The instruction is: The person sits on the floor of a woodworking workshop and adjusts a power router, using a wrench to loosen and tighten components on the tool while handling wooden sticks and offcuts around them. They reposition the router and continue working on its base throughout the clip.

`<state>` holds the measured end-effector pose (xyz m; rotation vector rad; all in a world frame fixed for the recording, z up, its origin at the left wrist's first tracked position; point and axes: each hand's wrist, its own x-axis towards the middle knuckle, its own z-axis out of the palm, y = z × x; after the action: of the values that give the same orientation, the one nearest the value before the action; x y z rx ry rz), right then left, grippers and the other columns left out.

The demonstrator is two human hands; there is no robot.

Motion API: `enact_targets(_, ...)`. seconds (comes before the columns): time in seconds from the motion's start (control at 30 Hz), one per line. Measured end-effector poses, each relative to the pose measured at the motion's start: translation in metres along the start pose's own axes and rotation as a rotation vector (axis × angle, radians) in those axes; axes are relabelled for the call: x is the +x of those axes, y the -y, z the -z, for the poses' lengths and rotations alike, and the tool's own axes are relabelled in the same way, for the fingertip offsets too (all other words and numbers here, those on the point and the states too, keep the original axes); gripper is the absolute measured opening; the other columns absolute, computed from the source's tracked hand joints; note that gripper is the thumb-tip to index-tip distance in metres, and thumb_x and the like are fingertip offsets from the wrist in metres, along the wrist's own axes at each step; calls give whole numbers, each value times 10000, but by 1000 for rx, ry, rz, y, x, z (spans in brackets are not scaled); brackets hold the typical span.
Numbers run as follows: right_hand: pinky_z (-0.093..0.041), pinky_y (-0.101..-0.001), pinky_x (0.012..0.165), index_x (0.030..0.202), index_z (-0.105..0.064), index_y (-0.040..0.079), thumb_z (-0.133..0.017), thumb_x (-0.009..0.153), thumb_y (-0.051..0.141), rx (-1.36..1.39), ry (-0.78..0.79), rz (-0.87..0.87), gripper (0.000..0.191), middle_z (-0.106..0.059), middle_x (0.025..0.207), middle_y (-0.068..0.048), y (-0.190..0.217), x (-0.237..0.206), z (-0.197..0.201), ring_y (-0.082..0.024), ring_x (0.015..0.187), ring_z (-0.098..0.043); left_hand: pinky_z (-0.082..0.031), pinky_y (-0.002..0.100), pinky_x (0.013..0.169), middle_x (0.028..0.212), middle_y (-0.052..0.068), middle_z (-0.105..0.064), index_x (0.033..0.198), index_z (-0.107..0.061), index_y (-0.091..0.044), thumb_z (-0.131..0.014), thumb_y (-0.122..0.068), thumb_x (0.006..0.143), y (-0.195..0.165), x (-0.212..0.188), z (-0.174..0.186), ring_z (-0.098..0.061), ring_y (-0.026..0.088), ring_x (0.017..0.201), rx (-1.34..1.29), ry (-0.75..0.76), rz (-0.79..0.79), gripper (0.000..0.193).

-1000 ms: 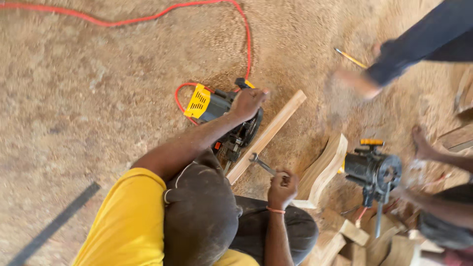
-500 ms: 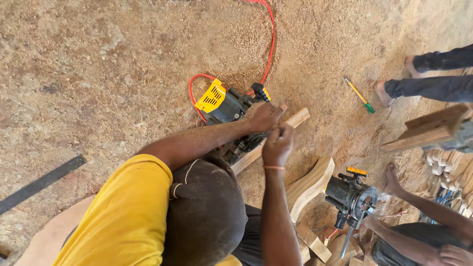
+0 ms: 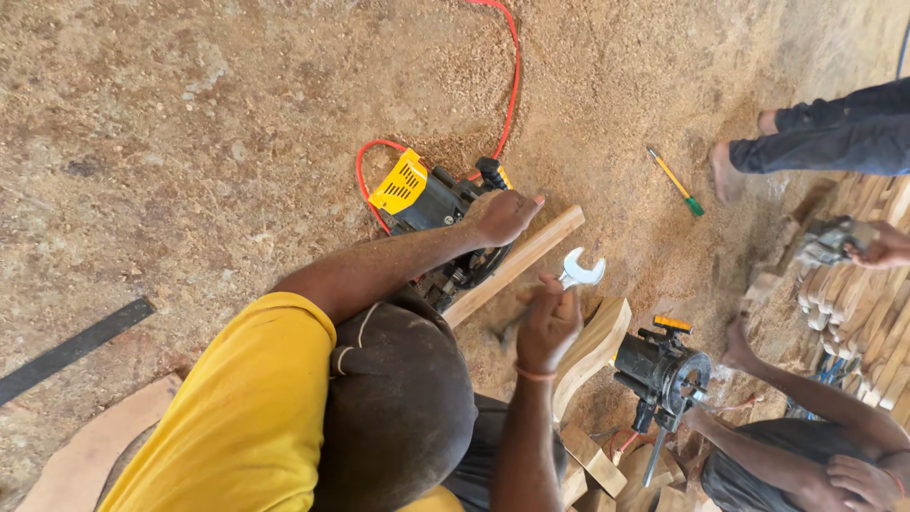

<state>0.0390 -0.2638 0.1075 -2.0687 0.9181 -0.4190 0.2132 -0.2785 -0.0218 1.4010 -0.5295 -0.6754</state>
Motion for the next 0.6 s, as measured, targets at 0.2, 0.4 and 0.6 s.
enact_targets(0.2, -449, -258, 529, 1186, -682, -45, -605, 990, 111, 58, 501, -419, 262, -623, 726, -61, -7, -52, 0, -129, 601, -546, -453, 440, 623, 660, 73, -568, 744, -605, -80, -316, -556, 1073, -3, 0, -1, -547, 221, 623, 59, -44, -121, 647)
enact_targets(0.4, -565, -279, 572, 1303, -553, 40, -571, 877, 13, 150, 433, -459, 427, -749, 848, -82, -5, -31, 13, -141, 623, -687, -518, 444, 766, 929, 154, -696, 1034, -633, -19, -396, -436, 1087, 3, -2, -2, -667, 295, 864, -9, -134, -225, 483)
enact_targets(0.6, -592, -348, 657, 996, -712, 67, -625, 923, 88, -536, 200, -11, 115, -769, 890, -115, 26, 15, 17, -183, 676, -740, -514, 447, 758, 888, 159, -689, 1039, -655, -37, -454, -340, 1072, -7, -6, 3, -673, 319, 819, -16, -150, -227, 366)
